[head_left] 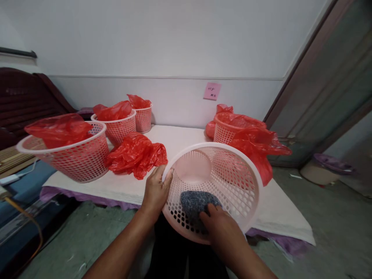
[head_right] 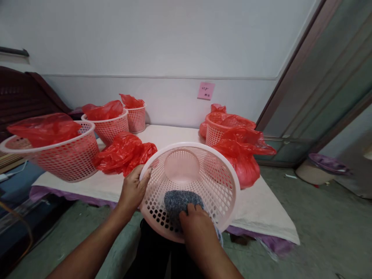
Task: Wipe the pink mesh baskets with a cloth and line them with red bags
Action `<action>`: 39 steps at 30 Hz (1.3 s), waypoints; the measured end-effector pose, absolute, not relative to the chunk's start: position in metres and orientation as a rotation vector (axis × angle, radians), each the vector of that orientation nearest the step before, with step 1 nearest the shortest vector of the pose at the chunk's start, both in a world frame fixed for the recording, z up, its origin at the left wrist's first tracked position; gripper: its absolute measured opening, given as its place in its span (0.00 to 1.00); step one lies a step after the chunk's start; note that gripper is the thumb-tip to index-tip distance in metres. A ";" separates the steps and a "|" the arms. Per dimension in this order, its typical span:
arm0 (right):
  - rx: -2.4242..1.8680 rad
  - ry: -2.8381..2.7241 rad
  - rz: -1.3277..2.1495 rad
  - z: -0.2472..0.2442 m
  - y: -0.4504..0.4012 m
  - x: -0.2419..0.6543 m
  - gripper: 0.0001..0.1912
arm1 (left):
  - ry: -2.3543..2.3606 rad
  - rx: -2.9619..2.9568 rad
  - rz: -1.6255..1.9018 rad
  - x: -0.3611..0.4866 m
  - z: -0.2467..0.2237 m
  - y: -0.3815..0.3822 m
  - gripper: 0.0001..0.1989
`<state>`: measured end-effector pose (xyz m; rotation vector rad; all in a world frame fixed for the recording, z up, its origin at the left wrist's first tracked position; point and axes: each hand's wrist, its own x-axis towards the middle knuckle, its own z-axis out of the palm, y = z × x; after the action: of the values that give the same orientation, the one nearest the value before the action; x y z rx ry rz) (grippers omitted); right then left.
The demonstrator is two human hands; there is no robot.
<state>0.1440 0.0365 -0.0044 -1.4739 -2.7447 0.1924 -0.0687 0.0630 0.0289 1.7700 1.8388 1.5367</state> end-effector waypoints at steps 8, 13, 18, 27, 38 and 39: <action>-1.132 -2.717 0.138 -0.022 0.016 0.156 0.31 | 1.810 1.720 1.578 -0.077 0.049 0.073 0.13; -1.154 -2.769 0.062 -0.039 0.023 0.142 0.27 | 1.729 1.682 1.596 -0.074 0.058 0.070 0.12; -1.132 -2.531 0.266 -0.030 0.018 0.111 0.29 | 1.694 1.519 1.654 -0.064 0.041 0.049 0.13; -0.894 -2.193 0.585 -0.037 0.001 0.049 0.30 | 1.807 1.247 1.872 -0.065 0.003 0.003 0.15; -1.463 -2.406 0.328 -0.060 0.050 0.100 0.10 | 1.697 1.511 1.809 -0.076 0.024 0.003 0.11; -1.499 -2.366 0.335 -0.059 0.056 0.104 0.10 | 1.687 1.517 1.796 -0.074 0.024 0.003 0.11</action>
<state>0.1036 0.0562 -0.0591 -1.4988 -2.3663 0.3352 -0.0743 0.0028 0.0235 1.5167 1.6874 1.7963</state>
